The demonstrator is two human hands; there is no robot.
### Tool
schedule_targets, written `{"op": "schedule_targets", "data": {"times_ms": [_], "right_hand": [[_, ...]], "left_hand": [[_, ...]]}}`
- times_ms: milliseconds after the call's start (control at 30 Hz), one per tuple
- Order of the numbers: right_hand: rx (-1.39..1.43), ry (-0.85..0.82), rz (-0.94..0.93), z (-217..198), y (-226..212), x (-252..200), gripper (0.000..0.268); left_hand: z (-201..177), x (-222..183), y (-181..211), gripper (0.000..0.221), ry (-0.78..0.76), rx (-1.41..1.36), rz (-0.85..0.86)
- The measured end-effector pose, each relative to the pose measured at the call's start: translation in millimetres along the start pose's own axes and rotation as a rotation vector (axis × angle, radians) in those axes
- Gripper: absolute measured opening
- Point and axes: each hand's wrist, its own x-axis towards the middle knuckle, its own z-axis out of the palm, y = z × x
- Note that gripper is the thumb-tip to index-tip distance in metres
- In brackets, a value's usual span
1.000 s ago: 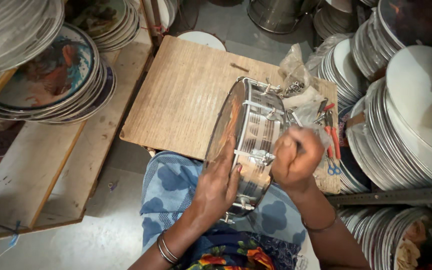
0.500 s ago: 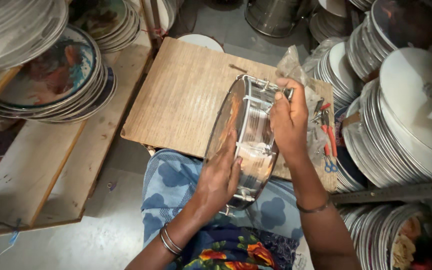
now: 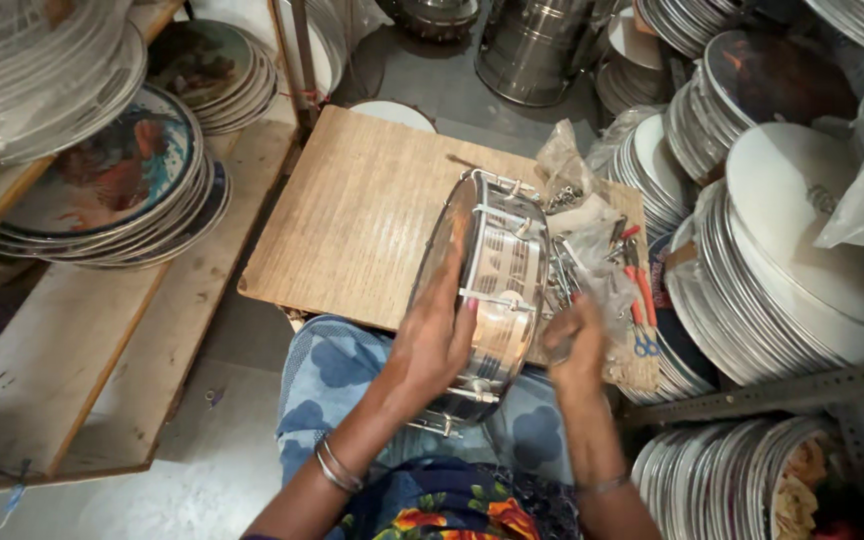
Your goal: The person is using a small tool to work on the metal rim and tension rods of a small drum, tightening and loosening various parts while supporting the drum on a wooden board.
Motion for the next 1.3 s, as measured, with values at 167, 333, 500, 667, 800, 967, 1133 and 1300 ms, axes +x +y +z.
{"op": "schedule_targets", "data": {"times_ms": [167,333,500,667,800,967,1133,1300], "right_hand": [[-0.015,0.341,0.68,-38.1,117.2,-55.3,0.029],[-0.402,-0.063,0.564,-46.1,175.5,-91.2,0.028],[-0.164,-0.145,0.796,-54.8,174.6,-75.2,0.032],[0.075,-0.324,0.914,-52.2,171.2,-78.5,0.042],[-0.315,-0.734,0.653,-56.6,168.7,-87.6,0.045],[0.021,-0.005,0.972,-38.8,167.9,-77.2,0.091],[-0.102,0.058,0.828,-27.3,156.2,-43.4,0.077],[-0.096,0.02,0.689,-13.9,148.5,0.6,0.074]], "left_hand": [[4.4,44.8,-8.7,0.068,0.053,0.077,0.133],[10.6,80.0,-17.2,0.065,-0.105,0.175,0.031],[6.2,96.1,-17.5,0.046,-0.198,0.202,-0.173],[8.0,70.6,-3.7,0.03,-0.045,0.252,0.009],[-9.9,41.6,7.6,0.026,-0.014,0.21,0.023],[-31.9,34.8,17.5,0.019,0.034,0.153,-0.1],[-37.3,37.2,15.8,0.018,0.15,0.119,0.087],[-28.9,39.7,-4.1,0.016,0.07,0.06,-0.116]]}}
